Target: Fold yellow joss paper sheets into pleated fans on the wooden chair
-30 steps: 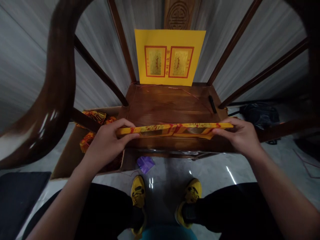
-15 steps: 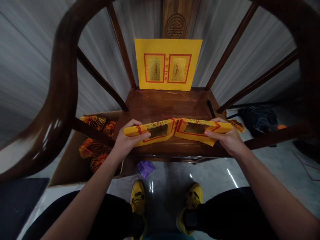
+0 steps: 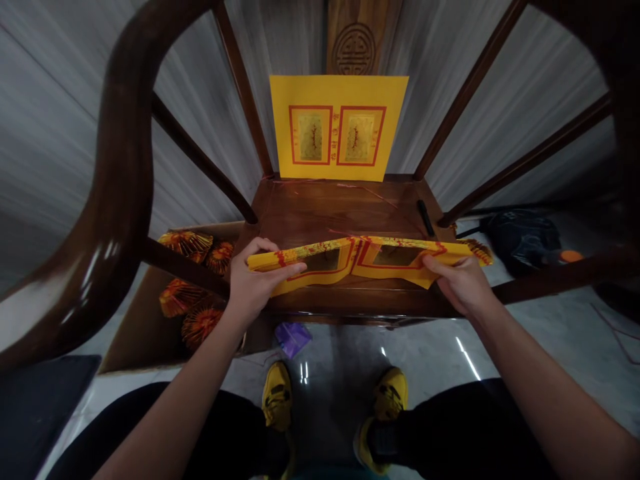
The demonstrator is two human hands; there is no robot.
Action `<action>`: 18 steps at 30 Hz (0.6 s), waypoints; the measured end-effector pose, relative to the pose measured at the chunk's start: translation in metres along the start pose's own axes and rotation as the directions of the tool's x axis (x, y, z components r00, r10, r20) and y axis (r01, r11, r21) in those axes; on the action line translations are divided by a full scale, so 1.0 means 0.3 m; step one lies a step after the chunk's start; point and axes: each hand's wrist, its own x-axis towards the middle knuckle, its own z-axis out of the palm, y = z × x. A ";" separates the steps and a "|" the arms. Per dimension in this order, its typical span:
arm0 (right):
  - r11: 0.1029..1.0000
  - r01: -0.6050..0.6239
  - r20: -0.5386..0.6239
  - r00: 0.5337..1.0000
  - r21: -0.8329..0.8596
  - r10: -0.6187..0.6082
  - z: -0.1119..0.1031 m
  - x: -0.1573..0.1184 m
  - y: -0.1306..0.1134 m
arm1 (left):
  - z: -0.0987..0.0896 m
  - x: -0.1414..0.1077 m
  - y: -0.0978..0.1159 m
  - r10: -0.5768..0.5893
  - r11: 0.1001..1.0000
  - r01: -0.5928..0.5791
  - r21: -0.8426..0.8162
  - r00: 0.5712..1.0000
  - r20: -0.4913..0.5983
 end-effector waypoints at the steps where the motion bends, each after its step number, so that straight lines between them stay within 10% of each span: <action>1: 1.000 0.000 0.002 1.000 0.007 0.000 -0.002 0.001 0.000 | -0.004 -0.001 0.001 0.015 1.000 -0.015 -0.001 1.000 -0.013; 10: 1.000 0.004 0.041 0.999 -0.023 -0.003 -0.048 0.022 -0.003 | -0.039 0.002 -0.052 -0.065 0.990 0.095 -0.105 0.965 0.255; 18: 0.965 0.123 0.199 0.977 -0.233 -0.076 -0.062 0.019 -0.011 | -0.055 0.024 -0.057 -0.062 0.993 0.089 -0.083 0.958 0.279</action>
